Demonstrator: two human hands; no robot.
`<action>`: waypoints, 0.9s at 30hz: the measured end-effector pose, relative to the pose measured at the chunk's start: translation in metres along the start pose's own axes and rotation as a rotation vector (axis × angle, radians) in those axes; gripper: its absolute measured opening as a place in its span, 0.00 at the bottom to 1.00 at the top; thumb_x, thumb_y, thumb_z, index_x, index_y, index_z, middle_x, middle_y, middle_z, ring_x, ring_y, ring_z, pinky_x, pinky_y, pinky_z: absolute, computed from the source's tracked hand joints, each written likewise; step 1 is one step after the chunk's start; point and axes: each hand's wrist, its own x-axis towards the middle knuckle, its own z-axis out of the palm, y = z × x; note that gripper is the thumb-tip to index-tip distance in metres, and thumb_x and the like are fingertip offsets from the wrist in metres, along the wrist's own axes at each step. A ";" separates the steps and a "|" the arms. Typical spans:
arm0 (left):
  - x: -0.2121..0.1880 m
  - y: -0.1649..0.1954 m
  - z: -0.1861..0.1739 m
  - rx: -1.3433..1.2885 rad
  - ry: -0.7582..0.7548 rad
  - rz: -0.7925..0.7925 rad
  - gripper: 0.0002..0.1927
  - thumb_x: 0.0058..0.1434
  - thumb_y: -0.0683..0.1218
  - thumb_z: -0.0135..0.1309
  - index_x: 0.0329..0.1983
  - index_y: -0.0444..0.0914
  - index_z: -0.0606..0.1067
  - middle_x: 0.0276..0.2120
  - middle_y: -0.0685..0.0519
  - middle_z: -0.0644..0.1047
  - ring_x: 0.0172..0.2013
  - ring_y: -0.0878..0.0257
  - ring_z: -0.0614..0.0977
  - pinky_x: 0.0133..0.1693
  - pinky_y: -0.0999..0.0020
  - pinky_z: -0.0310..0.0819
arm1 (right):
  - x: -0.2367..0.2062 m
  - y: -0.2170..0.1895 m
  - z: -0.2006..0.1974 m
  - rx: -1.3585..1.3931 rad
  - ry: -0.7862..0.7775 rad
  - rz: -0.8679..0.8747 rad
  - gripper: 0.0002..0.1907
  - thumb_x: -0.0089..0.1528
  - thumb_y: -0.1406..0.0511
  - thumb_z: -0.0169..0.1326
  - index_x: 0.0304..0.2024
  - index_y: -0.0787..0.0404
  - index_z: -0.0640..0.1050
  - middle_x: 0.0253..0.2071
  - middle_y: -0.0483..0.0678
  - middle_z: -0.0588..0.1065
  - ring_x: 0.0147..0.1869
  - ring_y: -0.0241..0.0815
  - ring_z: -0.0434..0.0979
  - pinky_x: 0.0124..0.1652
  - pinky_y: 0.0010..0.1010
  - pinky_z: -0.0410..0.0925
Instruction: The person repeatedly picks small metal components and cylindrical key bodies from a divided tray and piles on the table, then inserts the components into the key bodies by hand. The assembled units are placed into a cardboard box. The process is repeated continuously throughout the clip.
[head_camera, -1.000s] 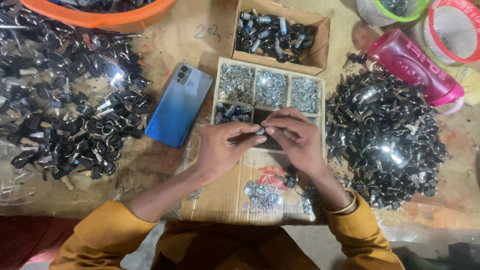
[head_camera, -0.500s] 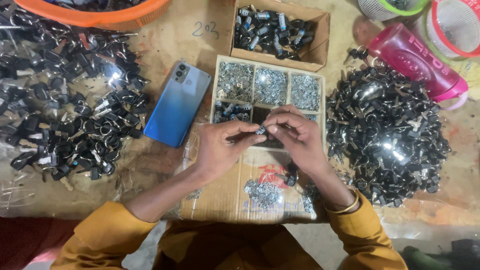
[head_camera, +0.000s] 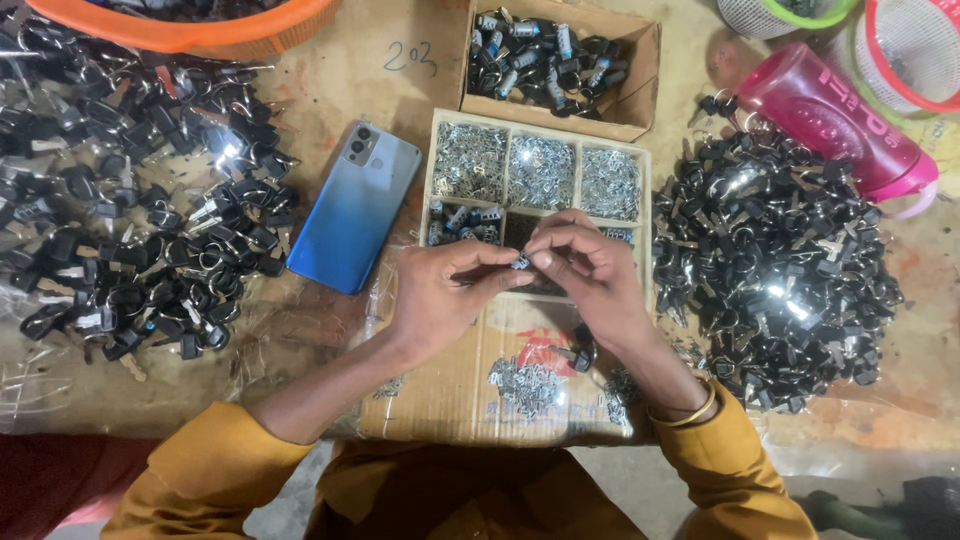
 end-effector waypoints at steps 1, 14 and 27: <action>-0.001 -0.001 0.000 0.005 -0.001 -0.001 0.10 0.59 0.40 0.67 0.43 0.34 0.82 0.36 0.48 0.86 0.36 0.65 0.89 0.38 0.74 0.87 | -0.001 0.001 0.001 -0.022 0.000 -0.006 0.07 0.67 0.76 0.55 0.46 0.67 0.80 0.51 0.46 0.71 0.54 0.33 0.74 0.51 0.24 0.71; -0.002 -0.002 -0.001 0.066 0.008 0.014 0.10 0.58 0.42 0.68 0.41 0.34 0.83 0.36 0.48 0.86 0.35 0.64 0.89 0.36 0.73 0.85 | -0.004 -0.007 0.000 -0.277 0.016 -0.111 0.10 0.64 0.76 0.58 0.47 0.64 0.82 0.51 0.46 0.73 0.52 0.34 0.76 0.48 0.25 0.73; -0.006 -0.003 -0.002 0.025 -0.011 0.005 0.09 0.58 0.40 0.67 0.40 0.32 0.82 0.34 0.48 0.86 0.34 0.66 0.89 0.35 0.74 0.84 | -0.005 -0.001 0.004 -0.183 -0.081 -0.112 0.12 0.65 0.78 0.57 0.48 0.63 0.81 0.52 0.45 0.69 0.55 0.33 0.72 0.50 0.25 0.69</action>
